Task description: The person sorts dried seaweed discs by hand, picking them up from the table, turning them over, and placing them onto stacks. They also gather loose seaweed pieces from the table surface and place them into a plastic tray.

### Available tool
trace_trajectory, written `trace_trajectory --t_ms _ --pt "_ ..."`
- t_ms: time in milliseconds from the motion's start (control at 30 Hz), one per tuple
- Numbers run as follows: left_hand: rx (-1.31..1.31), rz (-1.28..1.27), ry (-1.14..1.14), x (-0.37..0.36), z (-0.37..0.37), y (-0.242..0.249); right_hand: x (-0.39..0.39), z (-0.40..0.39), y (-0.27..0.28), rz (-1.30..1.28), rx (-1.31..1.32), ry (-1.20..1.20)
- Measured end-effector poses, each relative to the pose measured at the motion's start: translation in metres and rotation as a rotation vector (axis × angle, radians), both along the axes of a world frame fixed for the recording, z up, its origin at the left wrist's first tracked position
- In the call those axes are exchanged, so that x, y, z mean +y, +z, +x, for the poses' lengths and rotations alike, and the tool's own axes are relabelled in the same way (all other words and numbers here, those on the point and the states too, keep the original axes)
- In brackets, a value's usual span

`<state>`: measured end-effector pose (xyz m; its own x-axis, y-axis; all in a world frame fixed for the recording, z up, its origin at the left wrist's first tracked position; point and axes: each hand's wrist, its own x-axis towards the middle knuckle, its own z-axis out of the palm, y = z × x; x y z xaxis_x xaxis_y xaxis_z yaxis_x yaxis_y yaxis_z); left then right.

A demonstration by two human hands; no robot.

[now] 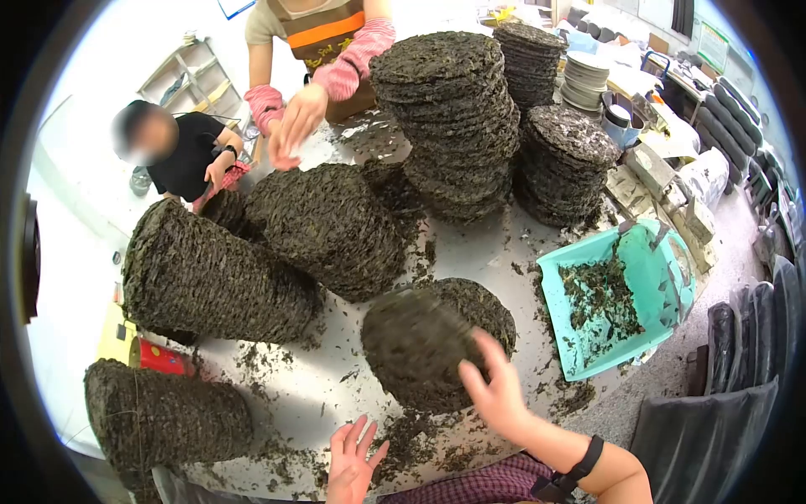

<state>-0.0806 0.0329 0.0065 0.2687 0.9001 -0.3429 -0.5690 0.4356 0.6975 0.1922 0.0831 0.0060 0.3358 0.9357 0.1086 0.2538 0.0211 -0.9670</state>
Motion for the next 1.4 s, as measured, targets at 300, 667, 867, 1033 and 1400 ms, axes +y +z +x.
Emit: trace_trajectory --t_ms 300,667,867,1033,1400 --pt "0.341 0.08 -0.031 0.082 0.057 -0.066 0.049 0.076 -0.07 -0.521 -0.214 -0.072" --pt "0.468 0.028 -0.11 0.071 0.075 -0.064 0.008 0.037 -0.032 -0.527 0.677 0.012" --pt "0.461 0.041 -0.092 0.068 0.073 -0.06 0.001 0.032 -0.033 -0.467 0.624 -0.033" --pt "0.374 0.048 0.012 0.053 0.071 -0.042 -0.003 0.068 -0.027 -0.398 0.769 -0.244" --pt "0.554 0.239 -0.181 -0.006 0.022 -0.069 0.121 0.276 0.135 0.531 0.832 -0.483"
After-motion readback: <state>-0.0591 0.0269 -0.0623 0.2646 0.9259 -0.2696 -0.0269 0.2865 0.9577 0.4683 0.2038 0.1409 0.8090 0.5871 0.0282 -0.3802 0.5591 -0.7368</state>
